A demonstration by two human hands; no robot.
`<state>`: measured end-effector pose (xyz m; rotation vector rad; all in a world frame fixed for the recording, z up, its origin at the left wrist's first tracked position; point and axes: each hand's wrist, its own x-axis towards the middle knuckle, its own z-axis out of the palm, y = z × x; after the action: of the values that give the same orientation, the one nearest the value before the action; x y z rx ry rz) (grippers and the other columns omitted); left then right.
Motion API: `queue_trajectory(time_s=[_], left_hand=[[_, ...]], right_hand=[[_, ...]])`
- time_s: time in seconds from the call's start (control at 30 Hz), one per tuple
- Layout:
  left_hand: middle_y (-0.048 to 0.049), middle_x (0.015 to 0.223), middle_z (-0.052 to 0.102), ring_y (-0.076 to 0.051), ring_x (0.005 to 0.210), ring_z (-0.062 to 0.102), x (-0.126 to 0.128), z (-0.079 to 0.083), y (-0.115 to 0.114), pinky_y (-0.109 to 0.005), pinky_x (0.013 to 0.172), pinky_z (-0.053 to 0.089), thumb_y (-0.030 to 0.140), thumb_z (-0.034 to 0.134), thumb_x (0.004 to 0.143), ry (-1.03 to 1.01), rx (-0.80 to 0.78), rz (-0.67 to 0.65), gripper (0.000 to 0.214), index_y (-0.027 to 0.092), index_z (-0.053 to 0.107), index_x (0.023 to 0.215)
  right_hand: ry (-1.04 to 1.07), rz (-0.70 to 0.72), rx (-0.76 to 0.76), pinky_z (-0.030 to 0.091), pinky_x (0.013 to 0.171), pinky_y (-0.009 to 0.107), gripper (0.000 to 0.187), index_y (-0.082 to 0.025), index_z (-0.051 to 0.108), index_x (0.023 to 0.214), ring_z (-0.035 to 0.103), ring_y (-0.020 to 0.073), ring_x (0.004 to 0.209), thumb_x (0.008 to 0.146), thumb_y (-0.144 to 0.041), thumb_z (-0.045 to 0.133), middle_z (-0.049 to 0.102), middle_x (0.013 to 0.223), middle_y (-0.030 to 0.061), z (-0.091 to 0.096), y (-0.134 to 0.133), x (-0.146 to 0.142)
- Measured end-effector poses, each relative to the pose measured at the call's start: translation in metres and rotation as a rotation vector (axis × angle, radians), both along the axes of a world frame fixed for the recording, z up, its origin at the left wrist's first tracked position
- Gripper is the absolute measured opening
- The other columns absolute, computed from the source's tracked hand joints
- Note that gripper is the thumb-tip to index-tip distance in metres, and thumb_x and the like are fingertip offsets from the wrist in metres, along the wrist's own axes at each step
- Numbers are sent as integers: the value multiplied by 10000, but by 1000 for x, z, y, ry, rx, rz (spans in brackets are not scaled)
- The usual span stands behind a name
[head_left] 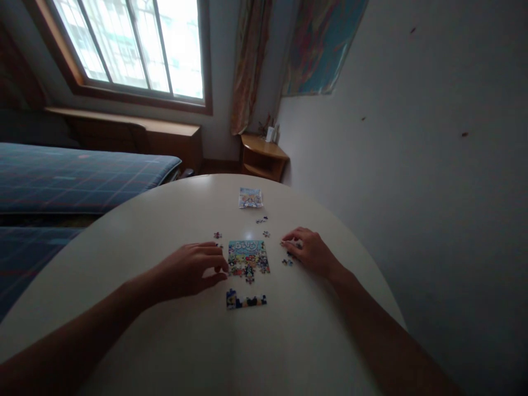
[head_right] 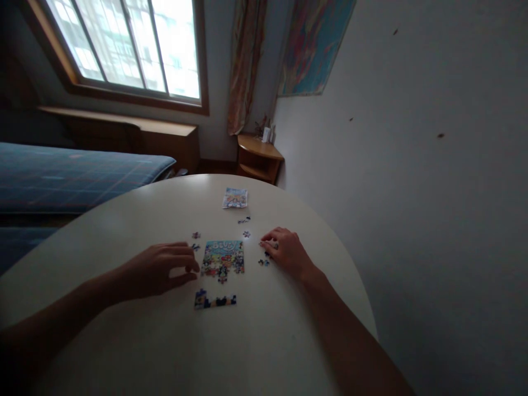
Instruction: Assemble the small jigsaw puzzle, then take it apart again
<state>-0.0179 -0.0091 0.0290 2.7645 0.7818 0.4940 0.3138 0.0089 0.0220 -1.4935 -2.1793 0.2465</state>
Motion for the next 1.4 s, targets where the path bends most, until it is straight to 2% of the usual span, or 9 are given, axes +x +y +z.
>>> queue_trajectory(time_s=[0.23,0.4,0.47,0.63,0.87,1.0,1.13,1.27,1.4], left_hand=[[10,908,681,-190,847,629,5,11,-15,-324,751,458,397,697,830,136,-142,16,166,256,655,908],[16,891,677,-210,843,627,14,14,-27,-329,727,445,395,782,735,192,-141,61,255,245,644,889],[9,898,675,-211,842,627,17,13,-29,-325,718,442,373,764,756,207,-136,82,225,236,637,881],[-3,897,673,-205,831,627,19,11,-31,-309,699,435,331,703,812,230,-139,111,146,223,627,874],[-6,866,672,-184,784,622,14,14,-24,-286,672,422,348,650,834,236,-173,130,122,226,643,843],[-20,895,679,-185,762,622,-2,5,-3,-294,669,437,380,587,873,206,-123,301,163,232,654,857],[-63,983,678,-225,848,637,-15,-11,18,-333,706,487,417,496,925,88,3,470,263,226,661,996],[-76,1171,653,-262,1032,615,-15,-25,26,-395,842,513,440,482,936,20,10,465,308,249,671,1086],[-68,1149,661,-262,1050,600,-12,-32,30,-422,903,499,407,469,946,-14,-5,453,285,250,694,1024]], right_hand=[[-90,247,-105,434,728,279,100,-196,702,842,601,143,744,867,-284,661,677,811,23,21,-32,-29],[-139,397,-189,421,816,311,229,-210,687,935,616,168,867,761,-333,773,688,939,24,28,-62,-63],[-175,424,-207,420,824,320,281,-213,680,947,616,182,890,729,-346,800,686,969,26,25,-67,-72],[-197,448,-205,417,780,297,154,-218,673,913,610,168,857,811,-318,732,672,954,20,15,-65,-77],[-161,466,-184,420,763,282,124,-210,671,906,604,156,845,849,-317,700,663,931,20,12,-63,-79],[-143,490,-182,436,776,283,140,-205,675,931,607,155,853,876,-334,670,667,950,31,16,-62,-78],[-86,386,-180,442,719,257,85,-200,677,914,601,136,788,888,-274,645,671,888,28,23,-53,-61],[-44,102,-123,434,638,257,94,-198,685,881,589,135,677,883,-258,612,672,789,24,26,-34,-26],[-60,-118,-59,423,613,270,130,-196,698,860,593,149,652,866,-285,603,684,764,31,22,-15,6]])
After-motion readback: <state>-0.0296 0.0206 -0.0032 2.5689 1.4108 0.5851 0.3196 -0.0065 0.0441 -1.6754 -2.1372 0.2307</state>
